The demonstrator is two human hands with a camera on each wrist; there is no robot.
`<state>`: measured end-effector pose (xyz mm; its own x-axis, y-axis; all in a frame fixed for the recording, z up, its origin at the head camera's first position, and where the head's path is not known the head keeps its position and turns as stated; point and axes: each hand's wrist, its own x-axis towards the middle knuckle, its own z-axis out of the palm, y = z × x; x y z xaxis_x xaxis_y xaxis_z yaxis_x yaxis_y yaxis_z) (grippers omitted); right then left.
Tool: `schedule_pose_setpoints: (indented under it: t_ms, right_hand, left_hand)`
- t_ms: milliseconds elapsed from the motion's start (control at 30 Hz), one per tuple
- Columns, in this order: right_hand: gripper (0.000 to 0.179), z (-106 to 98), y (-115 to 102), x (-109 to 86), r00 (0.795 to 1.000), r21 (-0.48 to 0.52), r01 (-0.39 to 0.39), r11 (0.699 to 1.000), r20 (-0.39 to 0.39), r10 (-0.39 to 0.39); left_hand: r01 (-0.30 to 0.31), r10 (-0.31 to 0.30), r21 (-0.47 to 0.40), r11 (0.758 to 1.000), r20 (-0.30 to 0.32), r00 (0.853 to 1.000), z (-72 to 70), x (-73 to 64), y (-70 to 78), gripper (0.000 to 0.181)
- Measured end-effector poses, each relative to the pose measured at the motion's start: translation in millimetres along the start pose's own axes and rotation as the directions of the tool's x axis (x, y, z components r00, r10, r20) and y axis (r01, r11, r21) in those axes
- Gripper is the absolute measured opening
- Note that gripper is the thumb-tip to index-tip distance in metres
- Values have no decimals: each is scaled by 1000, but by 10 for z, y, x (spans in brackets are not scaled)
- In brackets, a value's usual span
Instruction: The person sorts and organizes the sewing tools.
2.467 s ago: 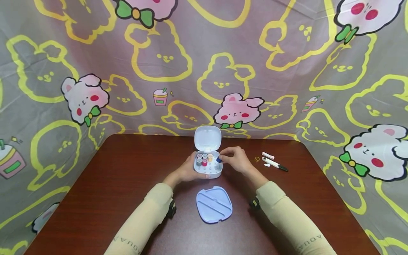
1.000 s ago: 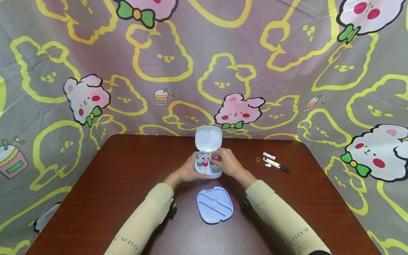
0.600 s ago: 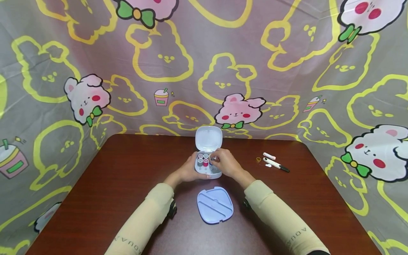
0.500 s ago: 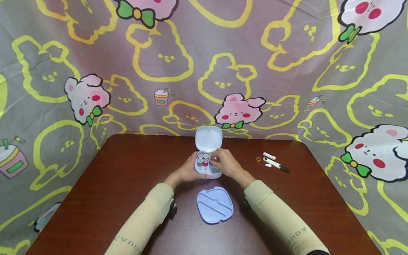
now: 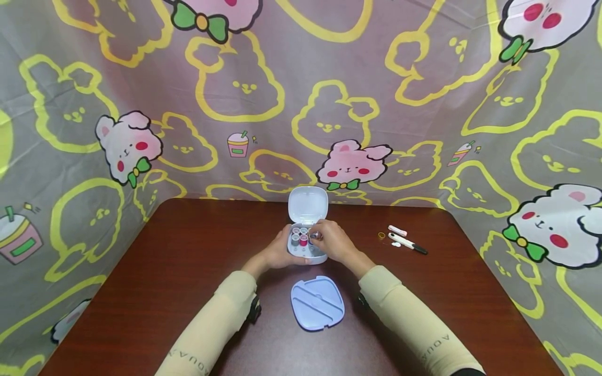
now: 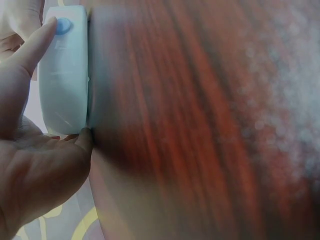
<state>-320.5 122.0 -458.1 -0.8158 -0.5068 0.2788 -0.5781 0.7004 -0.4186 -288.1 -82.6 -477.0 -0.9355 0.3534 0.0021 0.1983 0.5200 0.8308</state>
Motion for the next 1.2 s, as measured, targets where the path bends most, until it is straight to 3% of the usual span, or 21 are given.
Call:
schedule_pose_setpoints:
  t_ms: [1200]
  right_hand:
    - [16,39,28,40,999,-48,-1,999,33,3]
  left_hand:
    - [-14,14,-13,1000,3,1000,13,16,-31,109]
